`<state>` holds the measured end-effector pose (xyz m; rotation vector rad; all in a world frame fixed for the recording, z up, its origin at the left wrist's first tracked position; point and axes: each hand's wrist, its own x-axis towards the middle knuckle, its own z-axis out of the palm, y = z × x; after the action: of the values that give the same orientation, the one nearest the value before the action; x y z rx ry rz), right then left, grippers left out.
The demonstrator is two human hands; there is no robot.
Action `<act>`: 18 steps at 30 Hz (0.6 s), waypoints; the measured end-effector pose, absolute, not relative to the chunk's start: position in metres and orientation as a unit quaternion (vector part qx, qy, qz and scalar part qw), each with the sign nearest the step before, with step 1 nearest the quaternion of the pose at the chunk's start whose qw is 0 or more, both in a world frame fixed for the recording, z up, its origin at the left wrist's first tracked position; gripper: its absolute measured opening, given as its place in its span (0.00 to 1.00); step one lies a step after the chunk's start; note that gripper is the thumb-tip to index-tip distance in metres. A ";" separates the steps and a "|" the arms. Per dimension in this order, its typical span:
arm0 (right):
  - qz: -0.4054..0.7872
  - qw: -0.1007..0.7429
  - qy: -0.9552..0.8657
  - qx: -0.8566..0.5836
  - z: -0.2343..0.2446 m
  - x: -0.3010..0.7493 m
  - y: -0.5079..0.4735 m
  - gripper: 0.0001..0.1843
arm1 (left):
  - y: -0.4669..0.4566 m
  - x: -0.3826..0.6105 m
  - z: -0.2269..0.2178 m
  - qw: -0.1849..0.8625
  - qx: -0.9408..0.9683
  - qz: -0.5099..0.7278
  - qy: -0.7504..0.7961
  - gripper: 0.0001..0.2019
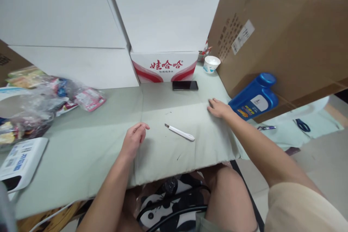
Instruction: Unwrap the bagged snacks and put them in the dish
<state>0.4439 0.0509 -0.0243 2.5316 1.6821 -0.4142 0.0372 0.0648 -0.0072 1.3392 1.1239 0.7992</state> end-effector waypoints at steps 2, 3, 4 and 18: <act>-0.117 0.038 0.558 0.820 -0.016 0.435 0.038 0.30 | 0.063 0.034 -0.005 0.576 0.568 0.349 0.473 0.15; -0.108 0.040 0.567 0.815 -0.011 0.430 0.034 0.30 | 0.061 0.032 -0.003 0.577 0.566 0.353 0.472 0.15; -0.095 0.038 0.581 0.807 -0.004 0.423 0.030 0.29 | 0.058 0.030 -0.002 0.577 0.564 0.355 0.472 0.15; -0.039 -0.127 0.900 0.415 0.042 0.064 0.130 0.20 | 0.033 -0.027 -0.006 0.454 0.685 0.204 0.532 0.14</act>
<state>0.0644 0.1299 0.0421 1.4223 3.0816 -0.1338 -0.0273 0.0335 -0.0059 1.6917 1.3119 0.5029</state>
